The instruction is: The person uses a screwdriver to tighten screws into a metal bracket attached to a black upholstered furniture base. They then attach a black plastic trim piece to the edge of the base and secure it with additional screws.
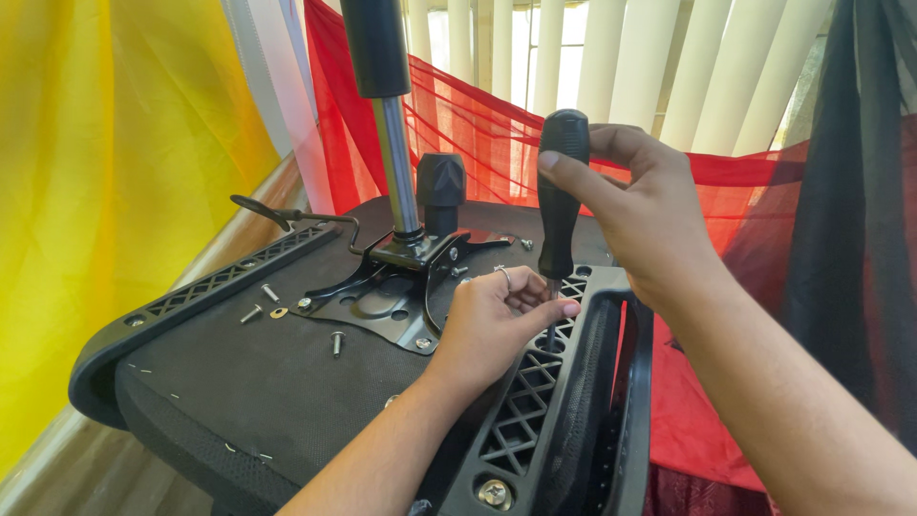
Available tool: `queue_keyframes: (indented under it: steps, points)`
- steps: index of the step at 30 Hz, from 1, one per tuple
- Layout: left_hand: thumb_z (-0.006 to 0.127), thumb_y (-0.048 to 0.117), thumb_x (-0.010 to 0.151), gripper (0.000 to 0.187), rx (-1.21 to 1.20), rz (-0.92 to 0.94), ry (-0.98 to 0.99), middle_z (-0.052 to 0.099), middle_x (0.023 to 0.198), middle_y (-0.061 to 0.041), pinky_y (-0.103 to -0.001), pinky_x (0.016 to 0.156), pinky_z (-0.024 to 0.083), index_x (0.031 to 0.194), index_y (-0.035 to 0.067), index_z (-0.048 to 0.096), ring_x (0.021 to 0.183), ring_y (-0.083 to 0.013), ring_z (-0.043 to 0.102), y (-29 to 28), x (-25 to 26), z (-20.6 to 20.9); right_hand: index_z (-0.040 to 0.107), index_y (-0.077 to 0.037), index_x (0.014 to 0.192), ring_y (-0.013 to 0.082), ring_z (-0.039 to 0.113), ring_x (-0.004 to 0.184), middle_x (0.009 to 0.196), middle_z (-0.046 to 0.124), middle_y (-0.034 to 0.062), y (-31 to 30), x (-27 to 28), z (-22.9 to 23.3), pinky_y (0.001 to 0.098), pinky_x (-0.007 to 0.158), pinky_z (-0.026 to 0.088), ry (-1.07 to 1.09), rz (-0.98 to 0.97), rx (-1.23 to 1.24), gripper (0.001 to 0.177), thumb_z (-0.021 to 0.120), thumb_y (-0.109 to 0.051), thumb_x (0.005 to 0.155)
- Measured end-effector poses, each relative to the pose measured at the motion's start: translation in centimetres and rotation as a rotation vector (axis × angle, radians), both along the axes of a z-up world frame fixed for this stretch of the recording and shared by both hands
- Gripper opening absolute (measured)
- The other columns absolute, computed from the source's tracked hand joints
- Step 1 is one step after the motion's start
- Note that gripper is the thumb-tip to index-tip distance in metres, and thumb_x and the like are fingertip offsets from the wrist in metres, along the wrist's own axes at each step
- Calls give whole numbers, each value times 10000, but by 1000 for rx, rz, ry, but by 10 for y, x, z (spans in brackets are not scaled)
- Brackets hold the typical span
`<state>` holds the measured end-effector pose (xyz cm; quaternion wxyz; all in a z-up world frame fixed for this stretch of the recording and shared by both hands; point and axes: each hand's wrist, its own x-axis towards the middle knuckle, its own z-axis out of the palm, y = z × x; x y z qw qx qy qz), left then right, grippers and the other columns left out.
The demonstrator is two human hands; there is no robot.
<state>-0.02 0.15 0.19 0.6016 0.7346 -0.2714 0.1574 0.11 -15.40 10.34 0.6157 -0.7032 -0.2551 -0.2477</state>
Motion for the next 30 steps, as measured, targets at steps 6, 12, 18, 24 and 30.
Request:
queue_keyframes:
  steps: [6, 12, 18, 24, 30]
  points:
    - [745, 132, 916, 202, -138, -141, 47, 770, 851, -35, -218, 761, 582, 1024, -35, 780, 807, -45, 710, -2, -1, 2, 710, 4, 1196, 113, 646, 1020, 1113, 718, 70, -7, 5, -3, 322, 972, 499, 38, 261, 139, 388, 736, -280, 932]
    - [790, 133, 864, 187, -44, -12, 11, 796, 814, -41, -210, 692, 577, 937, -39, 780, 752, -39, 723, -3, -4, 6, 705, -20, 1171, 117, 685, 1038, 1161, 727, 40, -2, 4, -12, 358, 987, 518, -45, -54, 12, 365, 782, -254, 902]
    - [768, 143, 900, 214, -136, -113, 92, 776, 842, -58, -223, 703, 551, 992, -50, 779, 766, -50, 676, -5, -1, 2, 705, -37, 1206, 88, 620, 1104, 1146, 693, 1, -13, 9, -9, 348, 1023, 481, 147, 399, 208, 345, 643, -278, 968]
    - [717, 138, 934, 215, -141, -153, 111, 776, 869, -57, -223, 750, 575, 1026, -52, 753, 808, -58, 713, -4, 3, 0, 667, -44, 1175, 113, 639, 1031, 1059, 704, 17, -4, 8, -12, 313, 943, 502, 9, 75, 87, 323, 721, -261, 942]
    - [753, 125, 921, 202, -152, -129, 84, 758, 831, -74, -235, 714, 546, 985, -67, 757, 767, -81, 690, -3, 4, -1, 695, 2, 1124, 110, 655, 1009, 1047, 723, 52, -6, 11, -9, 310, 952, 501, -20, 118, 58, 302, 698, -259, 972]
